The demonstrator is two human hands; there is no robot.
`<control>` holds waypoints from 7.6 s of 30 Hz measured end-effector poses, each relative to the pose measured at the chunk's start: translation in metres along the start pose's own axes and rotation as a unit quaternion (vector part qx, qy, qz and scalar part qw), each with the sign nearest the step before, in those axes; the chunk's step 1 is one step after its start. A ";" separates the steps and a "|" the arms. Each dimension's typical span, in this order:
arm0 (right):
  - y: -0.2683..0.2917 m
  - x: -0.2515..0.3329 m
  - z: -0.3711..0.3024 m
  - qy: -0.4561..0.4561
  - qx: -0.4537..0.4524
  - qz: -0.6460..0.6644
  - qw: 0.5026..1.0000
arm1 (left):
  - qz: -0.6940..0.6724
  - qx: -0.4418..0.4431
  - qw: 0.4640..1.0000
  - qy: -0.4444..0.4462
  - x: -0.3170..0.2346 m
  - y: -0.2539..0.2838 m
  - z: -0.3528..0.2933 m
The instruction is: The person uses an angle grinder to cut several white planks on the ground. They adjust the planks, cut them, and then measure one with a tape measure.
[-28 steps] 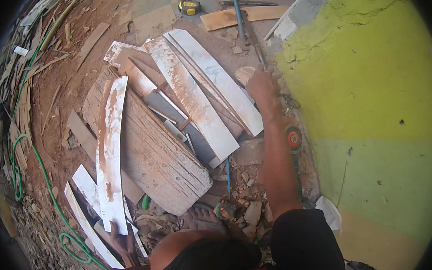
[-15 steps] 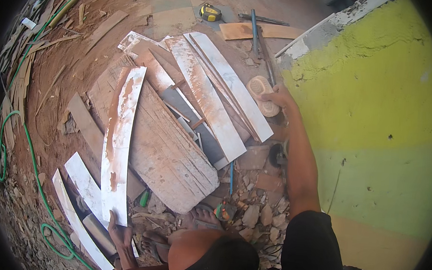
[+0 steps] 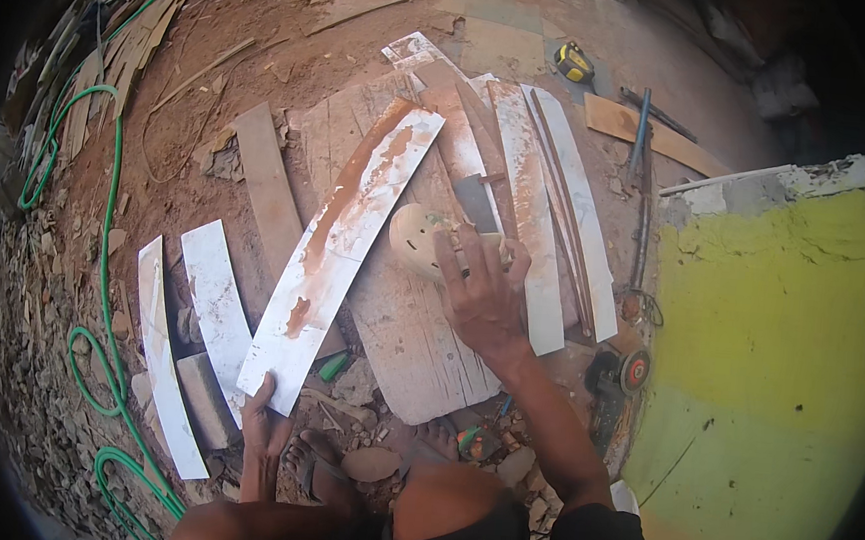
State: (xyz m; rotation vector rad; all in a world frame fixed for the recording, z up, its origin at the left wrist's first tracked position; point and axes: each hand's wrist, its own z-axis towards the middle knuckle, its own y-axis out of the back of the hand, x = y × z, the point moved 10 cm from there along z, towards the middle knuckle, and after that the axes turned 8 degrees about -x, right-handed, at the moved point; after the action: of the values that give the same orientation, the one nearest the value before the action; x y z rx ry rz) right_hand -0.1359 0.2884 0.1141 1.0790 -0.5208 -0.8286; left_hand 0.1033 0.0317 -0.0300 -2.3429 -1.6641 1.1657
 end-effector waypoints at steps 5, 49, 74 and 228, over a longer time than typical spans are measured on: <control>0.010 0.040 -0.013 -0.030 -0.045 0.188 0.981 | -0.002 -0.014 1.000 -0.006 -0.010 0.001 0.001; -0.122 0.001 0.164 -0.067 0.019 0.202 0.977 | 0.008 -0.036 0.999 0.010 0.005 0.011 0.012; -0.016 -0.132 0.075 -0.163 -0.049 0.194 0.966 | 0.085 0.010 0.996 0.019 -0.005 0.032 0.004; -0.025 0.104 -0.039 -0.320 0.292 0.730 0.528 | 0.606 0.327 0.691 -0.219 -0.023 -0.176 -0.064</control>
State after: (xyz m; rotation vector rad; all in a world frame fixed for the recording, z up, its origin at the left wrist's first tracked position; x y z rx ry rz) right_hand -0.0534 0.2210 0.0742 0.4531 -2.0652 0.6347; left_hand -0.0020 0.1111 0.1047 -2.5200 0.6837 2.0365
